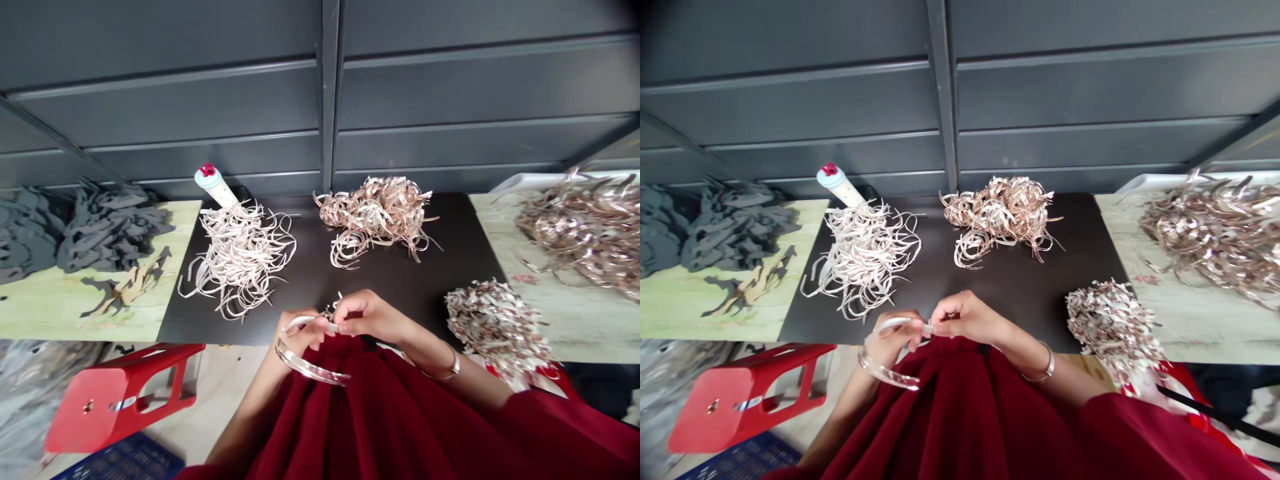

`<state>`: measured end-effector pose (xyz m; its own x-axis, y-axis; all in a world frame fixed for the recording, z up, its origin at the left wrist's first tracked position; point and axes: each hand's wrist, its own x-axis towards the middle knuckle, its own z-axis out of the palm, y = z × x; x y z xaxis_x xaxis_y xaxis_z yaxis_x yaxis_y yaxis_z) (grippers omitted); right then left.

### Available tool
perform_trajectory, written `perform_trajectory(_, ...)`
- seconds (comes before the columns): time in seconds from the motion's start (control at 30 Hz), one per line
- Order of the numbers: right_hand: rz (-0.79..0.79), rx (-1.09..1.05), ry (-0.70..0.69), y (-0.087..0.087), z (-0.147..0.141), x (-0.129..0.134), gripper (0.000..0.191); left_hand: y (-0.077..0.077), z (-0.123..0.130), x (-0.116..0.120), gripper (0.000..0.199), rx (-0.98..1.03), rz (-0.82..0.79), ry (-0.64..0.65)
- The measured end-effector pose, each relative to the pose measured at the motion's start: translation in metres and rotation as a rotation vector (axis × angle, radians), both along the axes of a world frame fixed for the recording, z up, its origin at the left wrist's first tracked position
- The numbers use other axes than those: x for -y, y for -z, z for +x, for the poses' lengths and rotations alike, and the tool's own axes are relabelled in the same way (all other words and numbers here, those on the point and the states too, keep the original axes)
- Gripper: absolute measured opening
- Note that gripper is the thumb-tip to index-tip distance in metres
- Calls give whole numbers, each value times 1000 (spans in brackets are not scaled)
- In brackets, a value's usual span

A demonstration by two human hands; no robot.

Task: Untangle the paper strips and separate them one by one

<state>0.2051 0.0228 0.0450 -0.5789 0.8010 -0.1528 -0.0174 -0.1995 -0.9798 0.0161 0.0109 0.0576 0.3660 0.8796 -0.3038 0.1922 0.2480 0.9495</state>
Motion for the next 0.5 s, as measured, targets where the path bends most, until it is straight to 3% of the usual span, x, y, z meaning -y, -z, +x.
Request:
perform_trajectory(0.17, -150, -220, -7, 7, -6, -5, 22, 8, 11, 3, 52, 301, -338, -116)
perform_trajectory(0.27, -206, -279, 43, 16, -11, -7, 26, 19, 16, 2, 57, 312, -402, -133)
perform_trajectory(0.37, -206, -209, 115, 20, -16, -8, 28, 26, 13, -1, 56, 101, -254, -138)
perform_trajectory(0.5, -62, -77, 201, 16, -19, -6, 29, 18, 4, -5, 44, -150, 72, -87)
